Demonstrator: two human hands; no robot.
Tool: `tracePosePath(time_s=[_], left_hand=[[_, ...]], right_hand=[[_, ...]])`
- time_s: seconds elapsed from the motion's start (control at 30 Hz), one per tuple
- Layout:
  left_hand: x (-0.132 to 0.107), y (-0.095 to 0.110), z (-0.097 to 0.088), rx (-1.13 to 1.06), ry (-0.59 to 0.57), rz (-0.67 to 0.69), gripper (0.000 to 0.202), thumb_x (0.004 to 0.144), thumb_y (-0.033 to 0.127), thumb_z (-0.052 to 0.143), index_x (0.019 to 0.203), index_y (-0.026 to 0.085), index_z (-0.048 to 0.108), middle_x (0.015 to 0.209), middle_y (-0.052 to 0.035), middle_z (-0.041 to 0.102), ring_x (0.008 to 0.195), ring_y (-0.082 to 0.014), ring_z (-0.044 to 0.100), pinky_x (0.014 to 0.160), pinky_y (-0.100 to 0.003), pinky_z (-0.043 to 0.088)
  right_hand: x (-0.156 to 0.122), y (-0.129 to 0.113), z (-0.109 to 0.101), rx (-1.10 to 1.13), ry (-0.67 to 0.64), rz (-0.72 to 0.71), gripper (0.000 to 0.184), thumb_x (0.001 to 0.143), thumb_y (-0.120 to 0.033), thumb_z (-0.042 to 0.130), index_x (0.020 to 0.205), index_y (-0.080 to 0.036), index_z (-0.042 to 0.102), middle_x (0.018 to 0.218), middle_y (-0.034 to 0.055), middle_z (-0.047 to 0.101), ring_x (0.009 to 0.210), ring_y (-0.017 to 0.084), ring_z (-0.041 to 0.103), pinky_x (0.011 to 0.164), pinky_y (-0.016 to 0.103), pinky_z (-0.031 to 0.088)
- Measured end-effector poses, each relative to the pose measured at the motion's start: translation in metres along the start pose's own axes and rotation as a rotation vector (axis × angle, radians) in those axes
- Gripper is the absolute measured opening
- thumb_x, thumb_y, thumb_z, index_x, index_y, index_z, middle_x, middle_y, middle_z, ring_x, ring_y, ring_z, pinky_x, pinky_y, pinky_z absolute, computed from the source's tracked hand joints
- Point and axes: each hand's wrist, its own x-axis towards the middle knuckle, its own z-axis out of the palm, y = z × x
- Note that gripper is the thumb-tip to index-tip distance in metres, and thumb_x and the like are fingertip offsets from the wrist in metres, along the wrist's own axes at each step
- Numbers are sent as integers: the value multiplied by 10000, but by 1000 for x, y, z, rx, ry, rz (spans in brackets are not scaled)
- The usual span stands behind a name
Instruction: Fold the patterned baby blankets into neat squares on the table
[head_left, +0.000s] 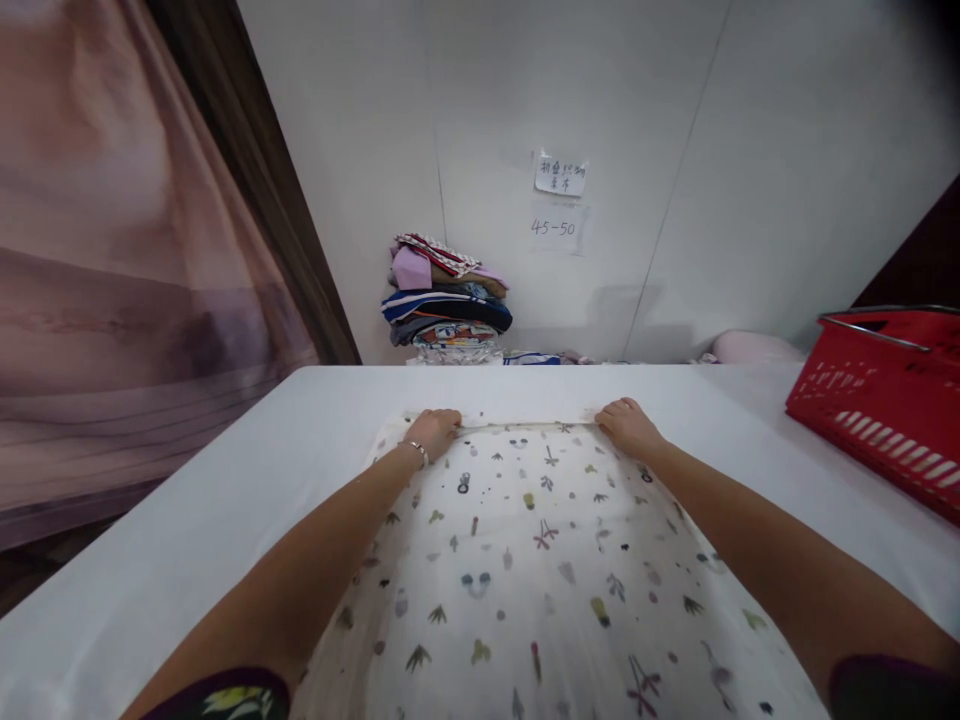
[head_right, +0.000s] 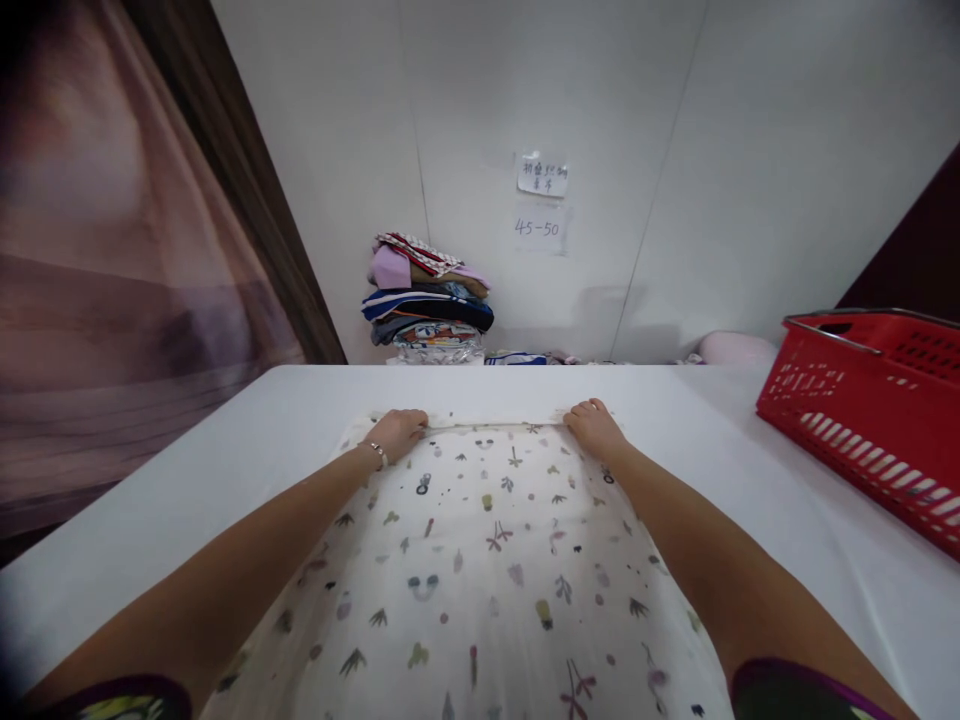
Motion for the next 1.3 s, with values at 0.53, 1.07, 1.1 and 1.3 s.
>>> tracePosePath(time_s=[0.53, 1.07, 1.1, 1.3], left_hand=[[17, -13, 8, -9, -66, -254, 304, 852, 326, 365, 1052, 224, 570, 1143, -63, 607, 1066, -202, 534, 911, -345, 383], [36, -26, -13, 89, -340, -230, 509, 640, 287, 549, 1141, 202, 546, 1162, -104, 606, 1006, -243, 586, 796, -311, 471], [35, -27, -15, 96, -341, -229, 518, 641, 279, 548, 1155, 215, 533, 1140, -96, 620, 978, -239, 598, 797, -320, 471], [26, -20, -43, 163, -343, -203, 387, 604, 216, 592, 989, 233, 631, 1078, -90, 651, 965, -263, 602, 843, -383, 454]], right_hand=[[34, 20, 12, 142, -260, 435, 357, 902, -347, 354, 1116, -215, 606, 1145, 108, 597, 1004, 229, 552, 753, 308, 392], [49, 41, 6, 183, -423, 328, 303, 709, -202, 571, 1002, -158, 635, 1084, 125, 616, 939, 242, 579, 691, 280, 427], [47, 42, 4, 188, -419, 322, 303, 707, -196, 564, 1001, -163, 630, 1063, 118, 622, 915, 236, 583, 676, 278, 424], [34, 45, -21, 199, -392, 278, 333, 692, -160, 560, 1013, -196, 640, 996, 90, 645, 859, 220, 590, 648, 271, 407]])
